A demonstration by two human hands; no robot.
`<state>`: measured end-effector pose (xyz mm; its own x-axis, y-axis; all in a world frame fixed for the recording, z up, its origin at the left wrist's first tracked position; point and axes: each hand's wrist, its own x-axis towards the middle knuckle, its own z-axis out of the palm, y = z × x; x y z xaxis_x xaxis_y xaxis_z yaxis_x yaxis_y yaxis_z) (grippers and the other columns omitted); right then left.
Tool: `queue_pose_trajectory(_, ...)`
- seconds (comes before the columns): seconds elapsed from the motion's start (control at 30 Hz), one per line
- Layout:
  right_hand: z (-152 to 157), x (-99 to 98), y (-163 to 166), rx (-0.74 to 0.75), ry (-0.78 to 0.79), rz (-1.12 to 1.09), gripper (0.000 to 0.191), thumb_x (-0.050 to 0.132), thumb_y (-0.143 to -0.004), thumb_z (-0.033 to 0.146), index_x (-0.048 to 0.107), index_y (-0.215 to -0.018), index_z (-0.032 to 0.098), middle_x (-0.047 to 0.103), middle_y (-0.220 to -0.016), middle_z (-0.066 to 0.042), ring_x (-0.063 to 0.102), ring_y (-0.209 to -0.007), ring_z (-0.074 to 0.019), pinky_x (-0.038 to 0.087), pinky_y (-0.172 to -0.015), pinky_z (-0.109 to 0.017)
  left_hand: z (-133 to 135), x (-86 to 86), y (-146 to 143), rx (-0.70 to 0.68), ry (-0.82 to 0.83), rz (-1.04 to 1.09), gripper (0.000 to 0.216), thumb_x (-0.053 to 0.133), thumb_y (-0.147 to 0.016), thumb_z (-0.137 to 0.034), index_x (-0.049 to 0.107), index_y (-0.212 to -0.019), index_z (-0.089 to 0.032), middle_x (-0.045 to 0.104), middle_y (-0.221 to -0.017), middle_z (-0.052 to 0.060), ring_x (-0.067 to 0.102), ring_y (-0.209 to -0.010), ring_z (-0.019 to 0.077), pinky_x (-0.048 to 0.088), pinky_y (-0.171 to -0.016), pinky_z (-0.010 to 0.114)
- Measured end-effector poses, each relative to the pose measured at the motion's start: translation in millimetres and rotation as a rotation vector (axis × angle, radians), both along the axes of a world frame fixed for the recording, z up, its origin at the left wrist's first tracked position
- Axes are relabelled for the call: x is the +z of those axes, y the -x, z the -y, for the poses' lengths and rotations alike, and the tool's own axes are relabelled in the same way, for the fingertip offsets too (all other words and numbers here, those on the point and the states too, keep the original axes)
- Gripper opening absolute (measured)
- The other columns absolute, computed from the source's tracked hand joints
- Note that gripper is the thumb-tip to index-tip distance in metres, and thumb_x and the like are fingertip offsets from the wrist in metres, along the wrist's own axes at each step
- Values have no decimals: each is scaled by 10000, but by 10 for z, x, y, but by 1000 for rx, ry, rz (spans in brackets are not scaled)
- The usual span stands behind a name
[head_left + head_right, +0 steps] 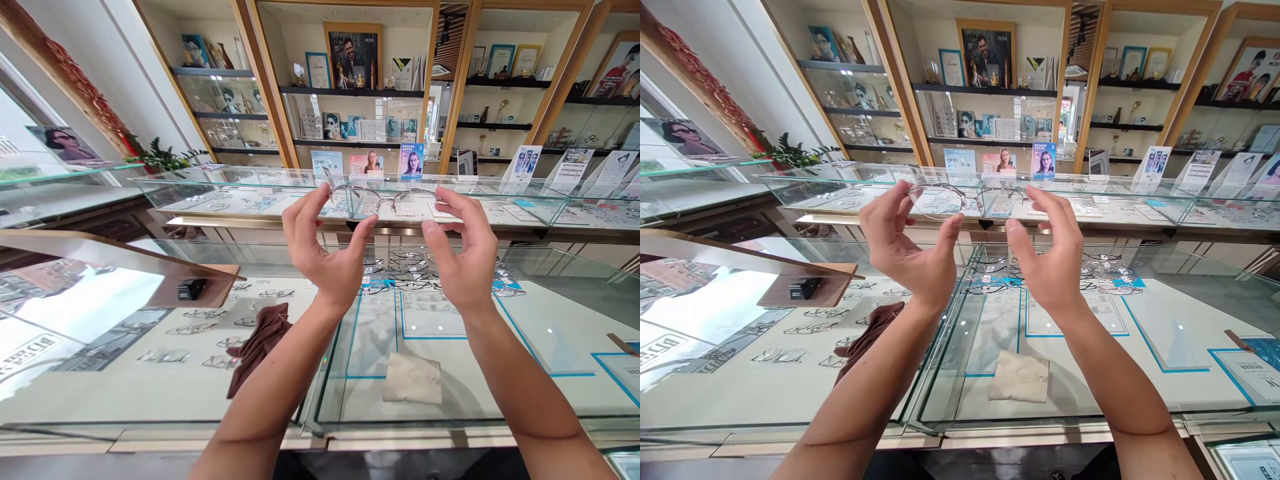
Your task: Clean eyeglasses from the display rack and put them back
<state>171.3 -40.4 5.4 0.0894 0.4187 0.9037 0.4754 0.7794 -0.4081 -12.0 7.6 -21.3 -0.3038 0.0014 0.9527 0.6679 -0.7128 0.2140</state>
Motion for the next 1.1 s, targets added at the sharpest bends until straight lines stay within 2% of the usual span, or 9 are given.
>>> queue_pose_trajectory(0.13,-21,20,-15,89,41,-121,321,518,-1074,465,745,-1235,306,756,-1252,-62,718,-1158,-250,642,-899,-448,-52,-34,-17,1,-22,14,682,764,-912,-497,518,-1483,-216,611,-1348,131,617,-1285,307,543,-1045,470)
queue_pose_trajectory(0.23,-43,27,-24,99,30,-146,293,557,-1062,471,765,-1193,311,773,-1218,-48,727,-1145,-241,653,-869,-427,-73,-42,-32,17,-16,27,692,762,-906,-514,520,-1478,-211,618,-1317,126,618,-1280,306,549,-1057,480)
queue_pose_trajectory(0.4,-72,22,-31,118,25,-161,266,598,-1049,456,777,-1163,297,789,-1178,-43,748,-1087,-226,658,-855,-416,-79,-18,-43,-59,-91,54,639,767,-884,-583,595,-1397,-243,641,-1263,105,647,-1220,291,567,-1027,468)
queue_pose_trajectory(0.53,-87,10,-35,181,61,-221,276,625,-1032,483,793,-1127,286,800,-1121,-40,760,-1030,-219,657,-891,-435,-86,-12,-38,-72,-44,78,669,770,-863,-626,606,-1391,-248,647,-1260,105,658,-1183,288,572,-990,457)
queue_pose_trajectory(0.83,-112,19,-66,277,109,-208,303,611,-1032,533,785,-1116,299,794,-1088,-23,764,-943,-198,664,-862,-420,-120,-19,-12,-210,-69,53,624,789,-876,-561,614,-1398,-267,622,-1298,96,653,-1209,280,552,-1047,458)
queue_pose_trajectory(1.1,-153,-1,-88,265,74,-182,275,603,-1045,502,746,-1151,293,764,-1109,-22,732,-866,-163,648,-800,-369,-119,-26,-12,-199,13,41,681,791,-865,-592,590,-1425,-261,624,-1286,98,628,-1257,294,546,-1116,507)
